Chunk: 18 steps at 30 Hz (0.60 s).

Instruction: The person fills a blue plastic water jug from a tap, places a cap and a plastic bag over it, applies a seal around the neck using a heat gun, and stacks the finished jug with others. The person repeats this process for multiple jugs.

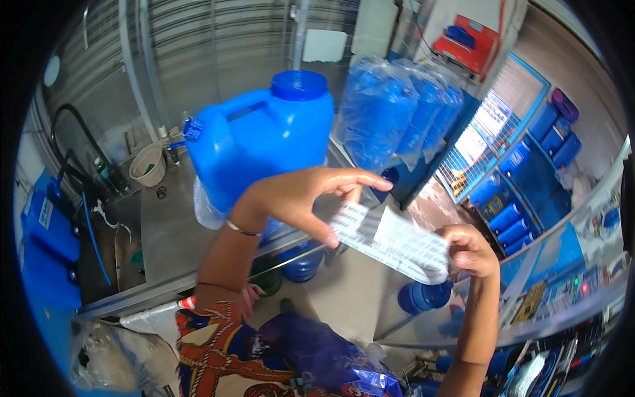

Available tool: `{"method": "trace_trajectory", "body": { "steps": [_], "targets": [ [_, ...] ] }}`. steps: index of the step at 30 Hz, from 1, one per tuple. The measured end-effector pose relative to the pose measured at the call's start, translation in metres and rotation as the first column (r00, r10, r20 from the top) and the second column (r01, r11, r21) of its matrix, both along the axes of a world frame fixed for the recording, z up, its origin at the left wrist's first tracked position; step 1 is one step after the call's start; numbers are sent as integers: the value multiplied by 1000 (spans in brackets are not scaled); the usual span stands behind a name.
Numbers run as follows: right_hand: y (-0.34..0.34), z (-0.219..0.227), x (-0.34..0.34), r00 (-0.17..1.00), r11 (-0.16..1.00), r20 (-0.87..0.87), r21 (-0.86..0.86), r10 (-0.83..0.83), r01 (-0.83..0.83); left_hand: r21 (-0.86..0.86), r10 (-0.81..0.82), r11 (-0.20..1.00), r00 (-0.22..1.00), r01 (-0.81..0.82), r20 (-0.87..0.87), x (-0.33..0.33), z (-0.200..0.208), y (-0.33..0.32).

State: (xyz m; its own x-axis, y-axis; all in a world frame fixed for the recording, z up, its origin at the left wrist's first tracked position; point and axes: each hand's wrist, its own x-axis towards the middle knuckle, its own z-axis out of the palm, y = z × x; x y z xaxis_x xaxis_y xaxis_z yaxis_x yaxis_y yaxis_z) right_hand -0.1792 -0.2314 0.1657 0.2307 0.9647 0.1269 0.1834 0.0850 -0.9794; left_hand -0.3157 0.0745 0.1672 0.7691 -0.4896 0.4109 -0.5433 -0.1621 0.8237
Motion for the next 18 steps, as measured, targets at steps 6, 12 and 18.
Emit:
{"method": "trace_trajectory", "body": {
  "steps": [6,12,18],
  "targets": [
    [156,51,46,376,992,920,127,-111,-17,580,205,640,840,-503,503,-19,62,94],
    [299,78,115,180,919,902,386,-393,79,584,441,195,602,-788,665,53,102,189],
    [372,60,167,435,979,880,139,-190,146,694,693,170,585,-700,421,94,84,241]
  ]
}}
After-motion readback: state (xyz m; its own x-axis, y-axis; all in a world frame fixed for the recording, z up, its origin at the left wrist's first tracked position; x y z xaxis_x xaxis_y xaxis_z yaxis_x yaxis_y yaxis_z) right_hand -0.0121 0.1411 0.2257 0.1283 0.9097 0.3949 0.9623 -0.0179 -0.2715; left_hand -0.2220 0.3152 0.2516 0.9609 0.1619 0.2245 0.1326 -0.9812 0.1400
